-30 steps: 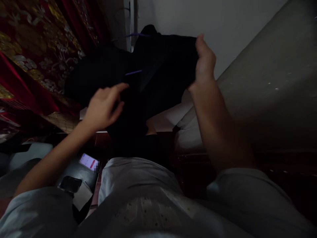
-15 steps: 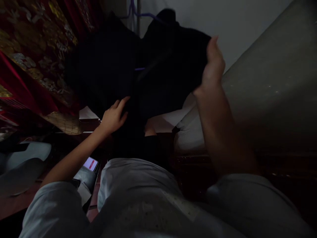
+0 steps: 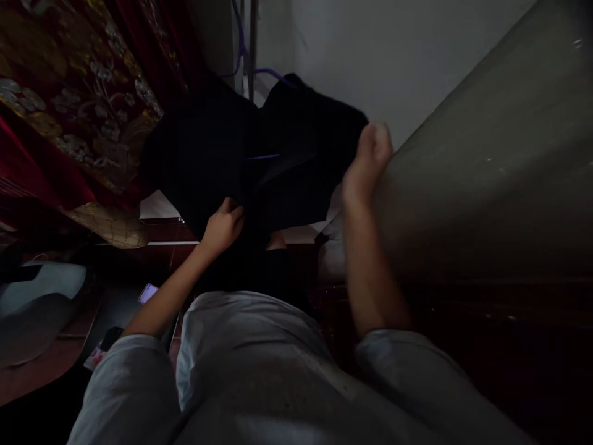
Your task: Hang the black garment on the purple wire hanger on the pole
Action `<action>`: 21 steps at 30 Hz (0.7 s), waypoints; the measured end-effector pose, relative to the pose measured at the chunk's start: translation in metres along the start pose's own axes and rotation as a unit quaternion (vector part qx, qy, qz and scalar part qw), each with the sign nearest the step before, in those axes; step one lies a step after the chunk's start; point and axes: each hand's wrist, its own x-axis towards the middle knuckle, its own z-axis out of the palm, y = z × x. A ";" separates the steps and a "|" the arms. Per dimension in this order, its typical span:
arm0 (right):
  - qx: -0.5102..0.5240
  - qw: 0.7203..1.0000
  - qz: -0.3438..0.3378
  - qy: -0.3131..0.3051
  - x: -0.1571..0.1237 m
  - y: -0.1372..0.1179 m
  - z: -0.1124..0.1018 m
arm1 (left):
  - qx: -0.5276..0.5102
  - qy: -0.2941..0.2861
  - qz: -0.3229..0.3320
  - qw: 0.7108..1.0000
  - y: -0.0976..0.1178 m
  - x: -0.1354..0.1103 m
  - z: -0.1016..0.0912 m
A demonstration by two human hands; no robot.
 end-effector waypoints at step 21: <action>0.065 0.970 0.230 -0.050 -0.197 -0.049 0.042 | -0.315 0.339 -0.139 0.876 0.079 -0.062 0.090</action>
